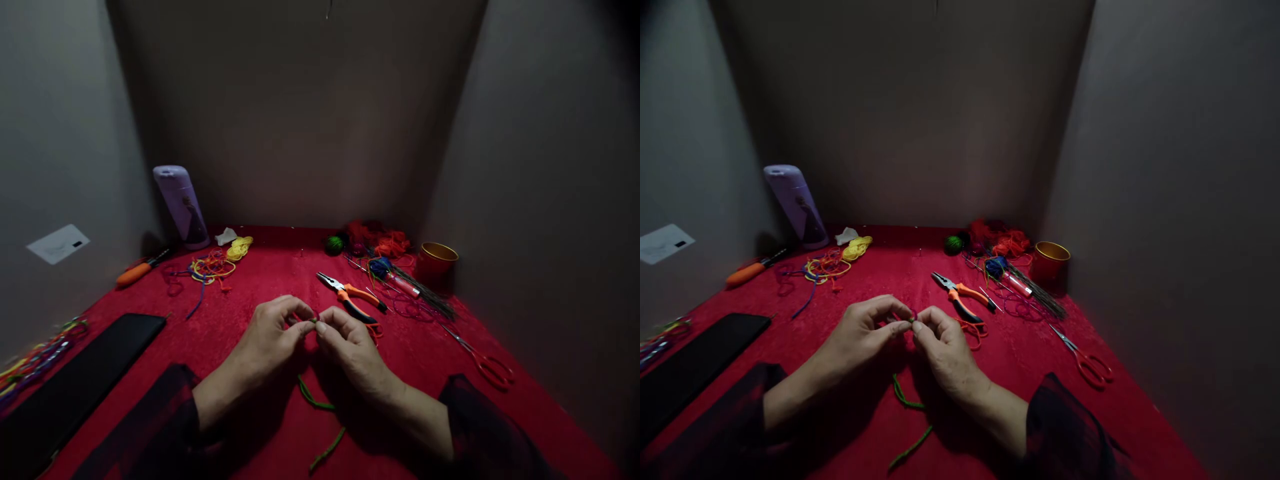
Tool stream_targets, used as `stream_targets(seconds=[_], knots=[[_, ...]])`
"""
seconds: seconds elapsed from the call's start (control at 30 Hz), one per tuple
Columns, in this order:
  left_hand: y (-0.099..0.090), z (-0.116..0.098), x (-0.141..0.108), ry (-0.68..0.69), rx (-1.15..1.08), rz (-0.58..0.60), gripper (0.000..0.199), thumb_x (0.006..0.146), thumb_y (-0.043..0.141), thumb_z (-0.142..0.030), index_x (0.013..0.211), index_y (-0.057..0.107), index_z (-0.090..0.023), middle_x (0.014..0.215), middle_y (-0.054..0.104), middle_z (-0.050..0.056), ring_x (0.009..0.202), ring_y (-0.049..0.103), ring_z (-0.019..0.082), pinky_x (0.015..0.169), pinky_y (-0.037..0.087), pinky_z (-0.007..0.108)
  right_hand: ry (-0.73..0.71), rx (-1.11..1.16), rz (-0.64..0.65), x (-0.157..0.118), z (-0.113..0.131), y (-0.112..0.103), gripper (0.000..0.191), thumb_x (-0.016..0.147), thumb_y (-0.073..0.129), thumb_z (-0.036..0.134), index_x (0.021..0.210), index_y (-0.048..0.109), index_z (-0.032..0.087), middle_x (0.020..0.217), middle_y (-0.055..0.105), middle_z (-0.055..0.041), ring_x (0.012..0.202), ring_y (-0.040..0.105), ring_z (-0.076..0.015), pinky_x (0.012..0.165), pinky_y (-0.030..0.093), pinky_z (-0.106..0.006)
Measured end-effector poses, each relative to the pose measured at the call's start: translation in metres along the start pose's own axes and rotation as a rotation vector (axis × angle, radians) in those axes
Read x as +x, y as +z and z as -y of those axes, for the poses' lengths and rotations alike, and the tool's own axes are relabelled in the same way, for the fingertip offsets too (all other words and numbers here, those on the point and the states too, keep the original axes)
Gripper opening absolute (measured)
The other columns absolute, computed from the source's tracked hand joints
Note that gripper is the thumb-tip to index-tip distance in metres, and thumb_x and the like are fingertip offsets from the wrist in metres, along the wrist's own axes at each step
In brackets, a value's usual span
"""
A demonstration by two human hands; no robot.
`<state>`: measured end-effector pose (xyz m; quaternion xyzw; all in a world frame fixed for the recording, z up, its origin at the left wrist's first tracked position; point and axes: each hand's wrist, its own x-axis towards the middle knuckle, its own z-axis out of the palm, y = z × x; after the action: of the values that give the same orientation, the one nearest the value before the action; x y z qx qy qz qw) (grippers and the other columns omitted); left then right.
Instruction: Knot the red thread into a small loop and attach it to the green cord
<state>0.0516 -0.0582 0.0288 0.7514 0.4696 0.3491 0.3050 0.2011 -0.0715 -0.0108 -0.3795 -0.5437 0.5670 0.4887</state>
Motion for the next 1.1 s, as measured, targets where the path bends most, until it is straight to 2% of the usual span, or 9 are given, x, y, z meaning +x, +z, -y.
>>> stream_targets(seconds=[0.2, 0.43, 0.6, 0.77, 0.93, 1.1], knots=[[0.0011, -0.0008, -0.0023, -0.007, 0.038, -0.023, 0.007, 0.074, 0.056, -0.017, 0.072, 0.062, -0.016, 0.071, 0.064, 0.003, 0.066, 0.057, 0.015, 0.062, 0.043, 0.026, -0.047, -0.073, -0.001, -0.0022, -0.0009, 0.0008, 0.015, 0.085, 0.05, 0.03, 0.077, 0.051, 0.017, 0.062, 0.041, 0.0047, 0.052, 0.032, -0.0071, 0.046, 0.026, -0.019], [0.003, -0.0038, -0.0027, -0.245, -0.308, 0.03, 0.004, 0.073, 0.053, -0.021, 0.074, 0.053, -0.017, 0.058, 0.057, -0.002, 0.046, 0.053, 0.012, 0.044, 0.041, 0.023, -0.026, -0.171, -0.011, -0.0046, 0.0007, 0.0, 0.023, 0.087, 0.048, 0.035, 0.074, 0.052, 0.017, 0.06, 0.046, 0.0044, 0.05, 0.039, -0.0079, 0.047, 0.032, -0.019], [0.0012, -0.0049, 0.0, -0.221, -0.288, -0.002, 0.002, 0.07, 0.053, -0.017, 0.072, 0.053, -0.016, 0.052, 0.052, -0.005, 0.043, 0.048, 0.01, 0.042, 0.039, 0.022, -0.1, -0.279, -0.029, -0.0038, -0.001, -0.001, 0.02, 0.087, 0.049, 0.029, 0.076, 0.058, 0.015, 0.066, 0.051, 0.0025, 0.061, 0.045, -0.0092, 0.055, 0.036, -0.02], [-0.0001, -0.0061, 0.0017, -0.247, -0.311, -0.006, 0.002, 0.068, 0.053, -0.016, 0.07, 0.052, -0.016, 0.05, 0.049, -0.006, 0.041, 0.045, 0.008, 0.04, 0.036, 0.02, -0.159, -0.295, -0.044, -0.0031, -0.0007, -0.002, 0.016, 0.087, 0.048, 0.025, 0.088, 0.062, 0.016, 0.081, 0.062, -0.0009, 0.074, 0.054, -0.0123, 0.067, 0.042, -0.023], [-0.0004, -0.0092, 0.0018, -0.267, -0.311, -0.033, 0.003, 0.067, 0.054, -0.014, 0.067, 0.052, -0.016, 0.049, 0.049, -0.006, 0.041, 0.045, 0.008, 0.042, 0.034, 0.019, -0.21, -0.369, -0.076, -0.0042, -0.0004, -0.0025, 0.012, 0.086, 0.05, 0.023, 0.087, 0.061, 0.018, 0.078, 0.062, -0.0002, 0.071, 0.055, -0.0123, 0.064, 0.043, -0.023], [-0.0024, -0.0089, 0.002, -0.235, -0.33, -0.098, 0.004, 0.065, 0.059, -0.015, 0.066, 0.056, -0.014, 0.053, 0.051, -0.005, 0.046, 0.043, 0.006, 0.043, 0.033, 0.018, -0.268, -0.498, -0.073, -0.0066, 0.0027, -0.0026, 0.013, 0.085, 0.053, 0.018, 0.085, 0.065, 0.018, 0.079, 0.066, -0.001, 0.073, 0.059, -0.0128, 0.069, 0.043, -0.024]])
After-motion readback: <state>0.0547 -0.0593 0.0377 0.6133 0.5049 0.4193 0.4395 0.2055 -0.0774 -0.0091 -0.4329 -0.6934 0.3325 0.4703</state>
